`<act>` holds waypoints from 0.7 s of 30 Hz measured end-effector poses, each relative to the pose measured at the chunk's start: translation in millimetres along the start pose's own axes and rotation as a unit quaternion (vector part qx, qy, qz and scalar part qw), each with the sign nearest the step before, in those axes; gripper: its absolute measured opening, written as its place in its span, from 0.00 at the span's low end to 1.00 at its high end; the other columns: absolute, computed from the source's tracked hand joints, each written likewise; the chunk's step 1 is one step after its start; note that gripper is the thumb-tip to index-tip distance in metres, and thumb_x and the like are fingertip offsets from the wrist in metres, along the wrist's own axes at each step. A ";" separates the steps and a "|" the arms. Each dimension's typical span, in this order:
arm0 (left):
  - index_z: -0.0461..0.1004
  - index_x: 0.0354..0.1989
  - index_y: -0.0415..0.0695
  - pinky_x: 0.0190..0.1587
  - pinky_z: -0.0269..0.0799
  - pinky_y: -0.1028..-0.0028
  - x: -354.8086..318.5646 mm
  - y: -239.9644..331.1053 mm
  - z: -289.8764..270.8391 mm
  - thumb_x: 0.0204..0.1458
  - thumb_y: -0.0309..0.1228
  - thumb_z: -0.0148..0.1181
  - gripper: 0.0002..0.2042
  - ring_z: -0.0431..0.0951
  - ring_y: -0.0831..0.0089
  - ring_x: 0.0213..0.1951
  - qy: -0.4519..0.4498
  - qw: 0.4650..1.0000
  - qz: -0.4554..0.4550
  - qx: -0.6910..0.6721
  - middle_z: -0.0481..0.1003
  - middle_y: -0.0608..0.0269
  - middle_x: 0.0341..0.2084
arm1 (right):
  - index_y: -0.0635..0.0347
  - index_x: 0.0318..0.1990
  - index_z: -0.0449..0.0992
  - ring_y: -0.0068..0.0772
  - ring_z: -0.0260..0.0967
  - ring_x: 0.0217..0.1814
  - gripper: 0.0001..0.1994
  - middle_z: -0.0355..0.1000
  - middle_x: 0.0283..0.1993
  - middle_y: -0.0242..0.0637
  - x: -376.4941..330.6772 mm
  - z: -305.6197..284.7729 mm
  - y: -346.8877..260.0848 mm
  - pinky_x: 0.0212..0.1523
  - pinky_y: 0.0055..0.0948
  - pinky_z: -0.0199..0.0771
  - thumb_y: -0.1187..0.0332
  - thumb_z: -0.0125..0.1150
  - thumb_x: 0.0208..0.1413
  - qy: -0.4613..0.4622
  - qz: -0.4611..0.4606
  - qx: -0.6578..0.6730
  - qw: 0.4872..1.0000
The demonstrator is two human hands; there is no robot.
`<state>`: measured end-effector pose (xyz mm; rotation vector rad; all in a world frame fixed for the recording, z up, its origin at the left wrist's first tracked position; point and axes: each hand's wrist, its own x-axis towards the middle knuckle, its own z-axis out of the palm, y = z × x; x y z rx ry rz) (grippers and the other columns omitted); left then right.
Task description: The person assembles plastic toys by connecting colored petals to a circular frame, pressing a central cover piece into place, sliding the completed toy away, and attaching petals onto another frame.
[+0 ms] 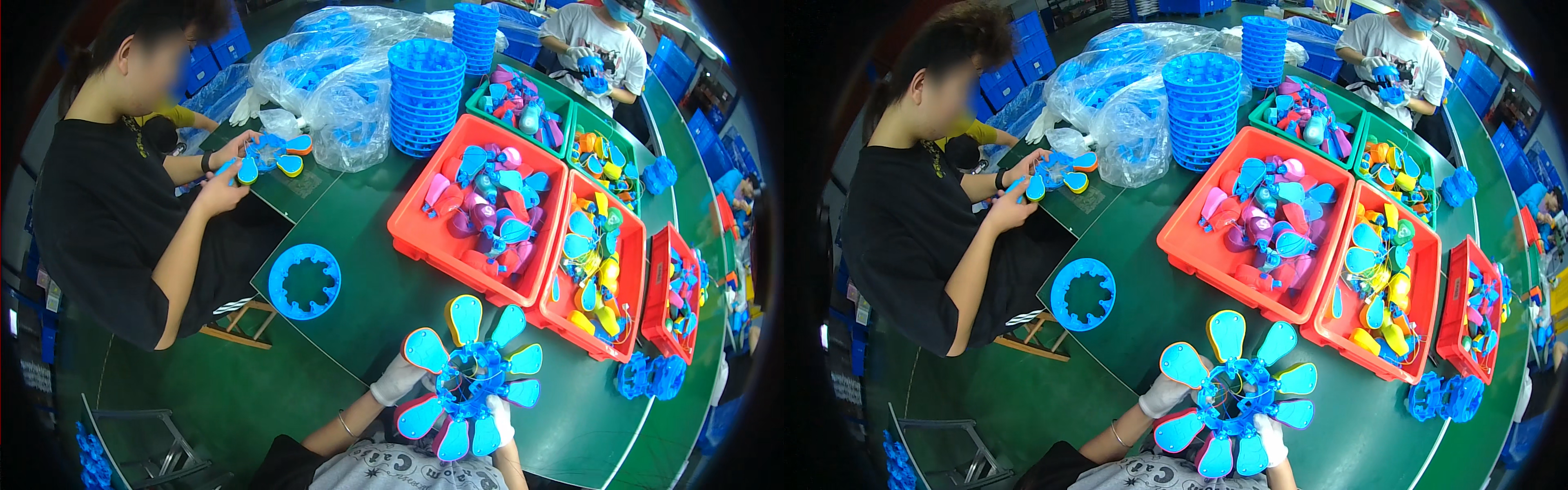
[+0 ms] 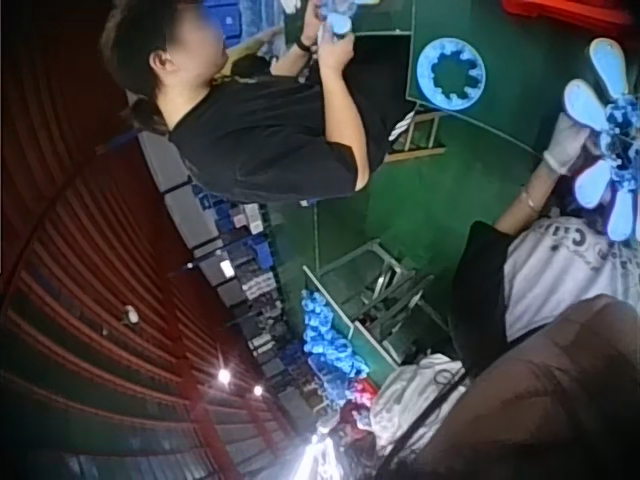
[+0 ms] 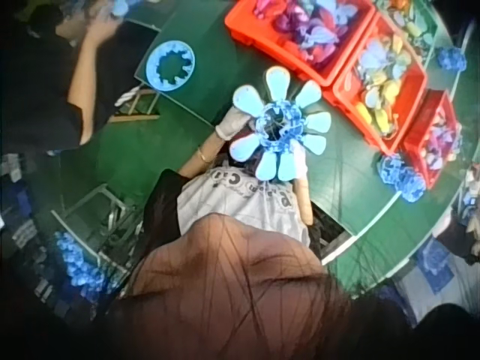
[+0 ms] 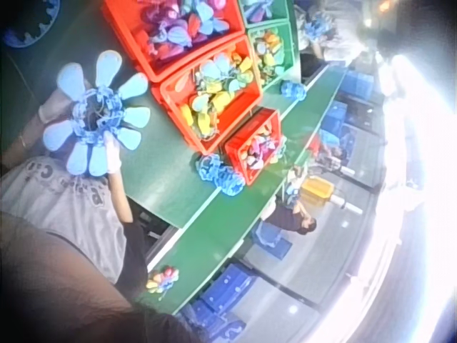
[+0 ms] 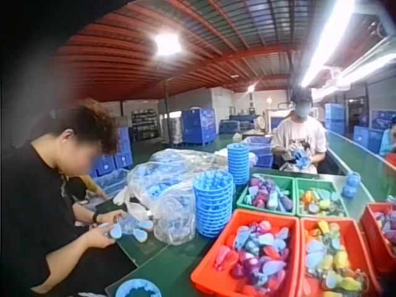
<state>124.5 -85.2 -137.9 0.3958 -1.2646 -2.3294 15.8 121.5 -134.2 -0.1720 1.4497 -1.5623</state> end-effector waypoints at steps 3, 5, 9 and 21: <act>0.71 0.40 0.41 0.30 0.71 0.80 -0.8 22.0 -4.0 0.51 0.32 0.61 0.12 0.75 0.79 0.30 0.002 0.994 -0.113 0.008 0.73 0.64 0.33 | 0.65 0.48 0.70 0.23 0.65 0.37 0.20 0.70 0.38 0.31 0.8 -1.9 4.3 0.39 0.26 0.67 0.57 0.52 0.56 0.005 0.004 0.026 1.000; 0.70 0.40 0.41 0.30 0.71 0.80 0.0 28.9 -2.7 0.50 0.31 0.61 0.11 0.75 0.80 0.30 -0.009 0.993 -0.118 0.015 0.73 0.65 0.31 | 0.65 0.49 0.69 0.23 0.66 0.38 0.20 0.70 0.39 0.31 0.4 1.2 4.4 0.39 0.26 0.67 0.58 0.54 0.55 0.015 0.027 0.078 0.997; 0.70 0.41 0.41 0.30 0.71 0.80 2.9 29.5 -6.2 0.51 0.30 0.59 0.11 0.75 0.80 0.29 -0.006 0.992 -0.123 0.041 0.74 0.65 0.30 | 0.64 0.48 0.69 0.22 0.65 0.37 0.20 0.70 0.38 0.31 4.9 -2.1 5.6 0.38 0.26 0.67 0.58 0.55 0.55 0.003 0.020 0.045 0.999; 0.60 0.57 0.38 0.37 0.74 0.77 7.3 27.9 -21.4 0.52 0.33 0.60 0.26 0.78 0.74 0.36 -0.054 0.982 -0.173 0.043 0.75 0.57 0.40 | 0.63 0.54 0.65 0.28 0.69 0.42 0.24 0.71 0.44 0.35 9.6 -13.2 5.4 0.44 0.28 0.70 0.58 0.57 0.54 -0.015 0.033 0.032 0.999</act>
